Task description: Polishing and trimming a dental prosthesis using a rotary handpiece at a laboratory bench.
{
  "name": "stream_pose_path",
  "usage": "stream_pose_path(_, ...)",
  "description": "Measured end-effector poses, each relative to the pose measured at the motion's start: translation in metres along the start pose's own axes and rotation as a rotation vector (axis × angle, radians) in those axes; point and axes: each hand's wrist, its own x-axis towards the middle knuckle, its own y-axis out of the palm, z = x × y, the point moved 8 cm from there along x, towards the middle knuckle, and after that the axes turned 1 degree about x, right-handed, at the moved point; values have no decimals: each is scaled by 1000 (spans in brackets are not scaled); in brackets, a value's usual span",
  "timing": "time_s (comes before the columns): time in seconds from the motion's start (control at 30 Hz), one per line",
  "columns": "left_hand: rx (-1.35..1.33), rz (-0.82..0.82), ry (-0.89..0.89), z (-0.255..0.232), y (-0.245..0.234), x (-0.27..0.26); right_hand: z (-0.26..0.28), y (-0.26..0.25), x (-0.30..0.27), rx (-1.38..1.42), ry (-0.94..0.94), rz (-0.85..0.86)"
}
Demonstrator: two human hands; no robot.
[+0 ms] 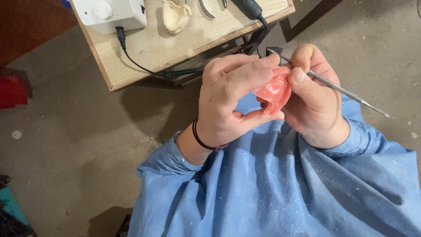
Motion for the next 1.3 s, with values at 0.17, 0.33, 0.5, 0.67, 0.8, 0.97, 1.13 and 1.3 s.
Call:
stream_pose_path(0.17, 131, -16, 60, -9, 1, -2, 0, 1, -1, -24, -10, 2)
stream_pose_path(0.33, 203, -15, 53, -9, 1, -1, -2, -2, -1, 15, -10, 0)
stream_pose_path(0.5, 221, 42, -139, 20, -9, -8, -14, -29, 14, -31, 4, -4)
stream_pose_path(0.67, 165, -48, -264, 66, -29, -41, -2, -101, 48, -1244, -277, -85)
stream_pose_path(0.8, -3, -158, -375, 89, -51, -58, -8, -126, 80, -1466, -17, -71)
stream_pose_path(0.97, 122, -186, -395, 103, -67, -52, -30, -114, 129, -1800, -212, 1)
stream_pose_path(1.13, 228, -147, -330, 109, -75, -50, -51, -107, 161, -1834, -461, 48)
stream_pose_path(1.3, 368, -95, -377, 130, -85, -58, -56, -100, 177, -1751, -685, 95)
